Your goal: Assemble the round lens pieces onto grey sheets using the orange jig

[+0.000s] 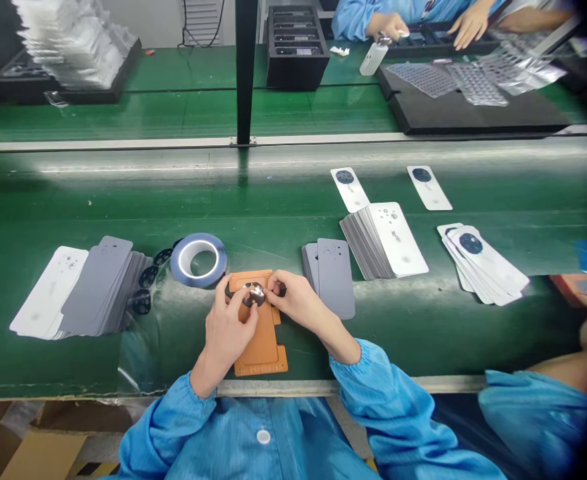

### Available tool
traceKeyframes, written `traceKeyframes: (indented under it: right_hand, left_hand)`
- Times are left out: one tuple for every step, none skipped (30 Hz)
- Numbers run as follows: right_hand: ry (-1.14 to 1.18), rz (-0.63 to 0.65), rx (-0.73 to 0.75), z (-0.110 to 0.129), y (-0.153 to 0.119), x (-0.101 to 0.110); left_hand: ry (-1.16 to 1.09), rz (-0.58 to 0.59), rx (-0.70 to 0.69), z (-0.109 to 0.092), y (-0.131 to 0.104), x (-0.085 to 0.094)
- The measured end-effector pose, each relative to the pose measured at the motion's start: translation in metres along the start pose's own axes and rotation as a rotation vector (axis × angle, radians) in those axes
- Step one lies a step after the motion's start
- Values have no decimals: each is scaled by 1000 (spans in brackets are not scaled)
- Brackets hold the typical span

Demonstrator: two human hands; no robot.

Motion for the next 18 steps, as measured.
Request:
traceKeyframes:
  right_hand:
    - [-6, 6, 6, 0, 0, 0]
    - [-9, 12, 8, 0, 0, -1]
    - [-10, 17, 8, 0, 0, -1]
    - [-11, 18, 6, -1, 0, -2]
    - [-11, 18, 4, -1, 0, -2]
    - [-13, 16, 1, -1, 0, -2]
    - [-15, 14, -4, -1, 0, -2]
    - [-18, 12, -9, -2, 0, -2]
    - [-21, 10, -15, -2, 0, -2]
    - [-23, 9, -21, -2, 0, -2]
    - [-24, 10, -26, -2, 0, -2]
    - [-22, 11, -29, -2, 0, -2]
    - [-20, 12, -29, -1, 0, -2]
    - [-18, 13, -27, -1, 0, -2]
    - [-17, 12, -23, -1, 1, -1]
    - [-16, 10, -18, 0, 1, -1]
    - [-15, 8, -14, 0, 1, -1]
    - [-14, 7, -11, 0, 1, -1]
  left_hand:
    - [-17, -4, 13, 1, 0, 1]
    - [-36, -9, 23, 2, 0, 1]
    - [-54, -13, 30, 3, 0, 2]
    - [-72, -16, 35, 4, -1, 2]
    - [-90, -18, 39, 5, -1, 2]
    - [-107, -20, 44, 5, -1, 2]
    - [-123, -21, 50, 6, -1, 2]
    - [-138, -23, 56, 6, -1, 2]
    - [-153, -24, 61, 6, 0, 2]
    - [-166, -26, 66, 6, 0, 2]
    - [-179, -29, 69, 6, 0, 2]
    - [-193, -34, 71, 6, -1, 2]
    - [-211, -38, 73, 6, -1, 2]
    - [-237, -48, 78, 7, -2, 2]
    - [-272, -68, 89, 9, -3, 2]
    - [-317, -96, 102, 12, -5, 2]
    - [-365, -130, 119, 16, -6, 3]
    - [-406, -167, 137, 20, -7, 4]
Point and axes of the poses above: each hand's wrist, its own y-axis towards the middle knuckle, its own x-axis out of the back of the hand, z = x × y, the point moved 7 cm from there along y, towards the middle knuckle, and after that the axes turned 10 degrees about -x, right-handed, at the moved point
